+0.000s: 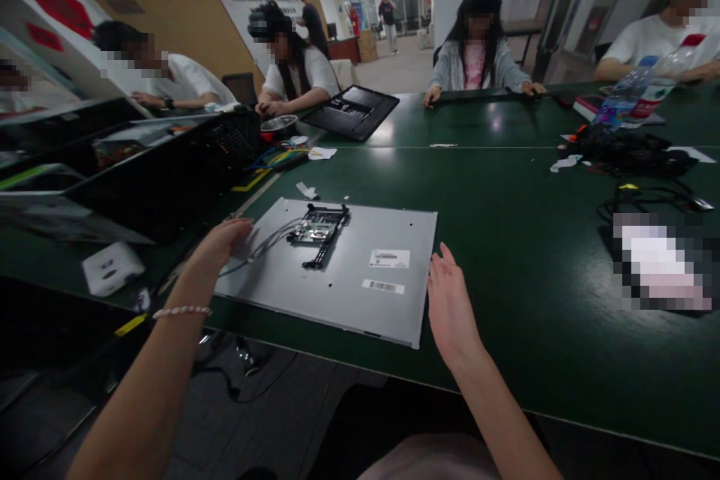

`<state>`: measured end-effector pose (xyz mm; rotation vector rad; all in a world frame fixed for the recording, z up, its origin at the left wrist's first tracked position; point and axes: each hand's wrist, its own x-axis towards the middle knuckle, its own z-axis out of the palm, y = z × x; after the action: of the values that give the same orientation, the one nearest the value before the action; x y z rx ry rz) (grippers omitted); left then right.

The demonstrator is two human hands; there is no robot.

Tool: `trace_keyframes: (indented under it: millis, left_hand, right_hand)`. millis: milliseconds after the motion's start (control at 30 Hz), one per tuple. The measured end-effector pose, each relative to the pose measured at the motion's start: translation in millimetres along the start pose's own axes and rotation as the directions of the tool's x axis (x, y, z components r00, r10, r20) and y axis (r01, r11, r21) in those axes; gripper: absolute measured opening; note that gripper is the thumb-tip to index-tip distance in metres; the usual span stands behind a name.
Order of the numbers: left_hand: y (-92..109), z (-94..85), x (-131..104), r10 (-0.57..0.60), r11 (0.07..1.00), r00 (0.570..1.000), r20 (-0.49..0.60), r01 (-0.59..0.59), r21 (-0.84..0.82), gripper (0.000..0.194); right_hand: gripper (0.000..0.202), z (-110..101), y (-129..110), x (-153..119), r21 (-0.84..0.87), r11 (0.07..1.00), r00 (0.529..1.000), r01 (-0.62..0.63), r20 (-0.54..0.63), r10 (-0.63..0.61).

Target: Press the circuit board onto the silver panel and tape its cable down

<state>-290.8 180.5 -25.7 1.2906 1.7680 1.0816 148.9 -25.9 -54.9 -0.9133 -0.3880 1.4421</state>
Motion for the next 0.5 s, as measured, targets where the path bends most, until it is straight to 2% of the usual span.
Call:
trace_keyframes:
  millis: [67,167,333,500]
  left_hand:
    - [2,1.9,-5,-0.083,0.996,0.996,-0.041,0.083,-0.023,0.01]
    - [6,7.4,-13,-0.146,0.986,0.989,-0.036,0.143,-0.084,0.011]
    - [12,20.2,-33,-0.172,0.972,0.985,0.012,0.172,-0.158,0.017]
    - [14,37.4,-55,-0.164,0.964,0.986,0.03,0.167,-0.206,0.032]
  right_hand:
    - [0.071,-12,-5,-2,-0.022,1.0,1.0,0.012,0.007,-0.012]
    - [0.064,-28,-18,-7,-0.05,0.999,1.0,0.001,0.012,0.0]
    - [0.061,-43,-43,-18,0.007,1.0,0.999,-0.019,-0.048,0.019]
    - [0.061,-54,-63,-28,0.029,0.999,0.99,0.014,-0.142,-0.009]
